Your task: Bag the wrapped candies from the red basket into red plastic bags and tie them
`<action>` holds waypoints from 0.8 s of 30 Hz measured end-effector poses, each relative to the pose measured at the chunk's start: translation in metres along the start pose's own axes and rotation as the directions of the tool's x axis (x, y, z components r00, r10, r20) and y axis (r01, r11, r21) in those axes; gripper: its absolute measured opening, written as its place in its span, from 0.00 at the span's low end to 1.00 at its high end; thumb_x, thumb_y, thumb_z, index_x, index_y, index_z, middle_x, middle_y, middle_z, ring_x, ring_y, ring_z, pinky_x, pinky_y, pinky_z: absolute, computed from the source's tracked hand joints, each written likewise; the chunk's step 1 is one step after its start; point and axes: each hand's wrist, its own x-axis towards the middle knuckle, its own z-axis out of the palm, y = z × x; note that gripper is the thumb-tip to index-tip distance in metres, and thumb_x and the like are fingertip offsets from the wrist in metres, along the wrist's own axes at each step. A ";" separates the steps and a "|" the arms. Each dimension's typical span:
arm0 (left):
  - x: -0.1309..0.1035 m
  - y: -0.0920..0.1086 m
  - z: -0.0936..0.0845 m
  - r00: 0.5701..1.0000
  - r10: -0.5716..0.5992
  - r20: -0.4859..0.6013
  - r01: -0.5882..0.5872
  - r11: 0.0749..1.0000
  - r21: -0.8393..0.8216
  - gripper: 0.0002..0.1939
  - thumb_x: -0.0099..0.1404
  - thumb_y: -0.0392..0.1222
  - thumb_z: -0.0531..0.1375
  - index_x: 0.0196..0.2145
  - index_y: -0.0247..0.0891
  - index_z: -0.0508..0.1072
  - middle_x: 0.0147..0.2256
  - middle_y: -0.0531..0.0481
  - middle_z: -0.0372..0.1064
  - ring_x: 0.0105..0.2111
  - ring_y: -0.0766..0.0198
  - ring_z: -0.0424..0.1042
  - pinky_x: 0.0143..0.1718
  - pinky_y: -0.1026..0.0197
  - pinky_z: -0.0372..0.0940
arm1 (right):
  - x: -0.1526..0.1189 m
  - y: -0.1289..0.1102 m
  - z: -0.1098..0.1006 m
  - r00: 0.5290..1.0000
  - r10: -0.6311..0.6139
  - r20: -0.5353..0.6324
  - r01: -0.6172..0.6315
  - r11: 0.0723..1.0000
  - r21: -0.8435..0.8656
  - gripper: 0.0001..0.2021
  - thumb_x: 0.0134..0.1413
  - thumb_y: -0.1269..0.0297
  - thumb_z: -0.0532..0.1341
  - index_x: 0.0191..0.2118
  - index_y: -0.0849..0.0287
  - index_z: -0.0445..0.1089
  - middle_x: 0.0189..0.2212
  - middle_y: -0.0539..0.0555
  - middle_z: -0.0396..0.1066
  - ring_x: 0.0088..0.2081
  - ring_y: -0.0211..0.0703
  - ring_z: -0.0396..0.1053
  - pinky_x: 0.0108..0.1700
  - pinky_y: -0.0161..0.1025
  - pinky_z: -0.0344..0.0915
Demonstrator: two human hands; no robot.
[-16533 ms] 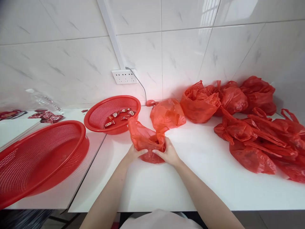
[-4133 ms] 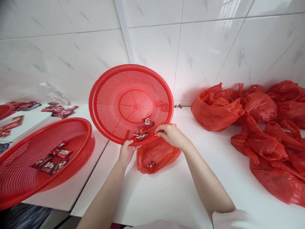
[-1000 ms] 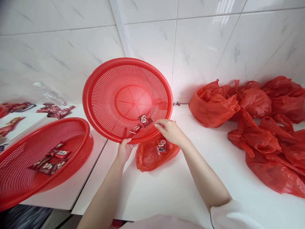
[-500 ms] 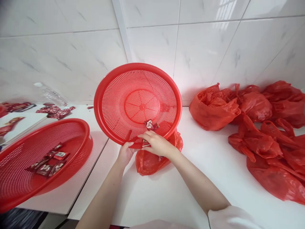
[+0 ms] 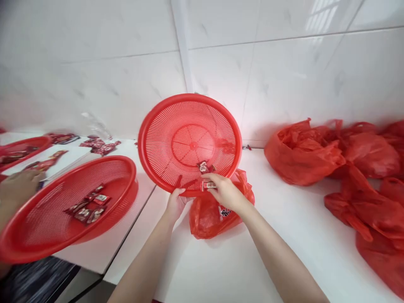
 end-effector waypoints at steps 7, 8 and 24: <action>-0.001 0.001 -0.001 0.999 0.015 -0.033 -0.016 1.000 -0.024 0.18 0.55 0.39 0.57 0.43 0.35 0.76 0.45 0.42 0.76 0.44 0.51 0.75 0.45 0.49 0.69 | -0.006 -0.010 -0.028 0.979 0.031 -0.201 -0.010 0.994 0.108 0.17 0.56 0.69 0.60 0.52 0.53 0.68 0.44 0.54 0.76 0.48 0.44 0.73 0.52 0.44 0.70; 0.000 0.002 -0.002 0.999 0.026 -0.044 -0.028 0.999 -0.032 0.17 0.55 0.39 0.57 0.43 0.35 0.76 0.45 0.42 0.76 0.44 0.52 0.74 0.45 0.50 0.69 | -0.006 -0.010 -0.033 0.975 0.041 -0.217 -0.018 0.994 0.108 0.16 0.57 0.67 0.60 0.52 0.54 0.68 0.44 0.55 0.76 0.48 0.45 0.74 0.51 0.45 0.70; -0.005 0.006 0.012 0.990 0.127 -0.061 -0.127 0.992 0.008 0.21 0.55 0.37 0.60 0.48 0.42 0.72 0.49 0.45 0.73 0.45 0.54 0.74 0.47 0.47 0.69 | -0.005 -0.022 -0.046 0.993 -0.046 -0.110 0.025 0.982 -0.189 0.16 0.65 0.56 0.52 0.50 0.55 0.70 0.55 0.56 0.69 0.57 0.46 0.65 0.60 0.48 0.61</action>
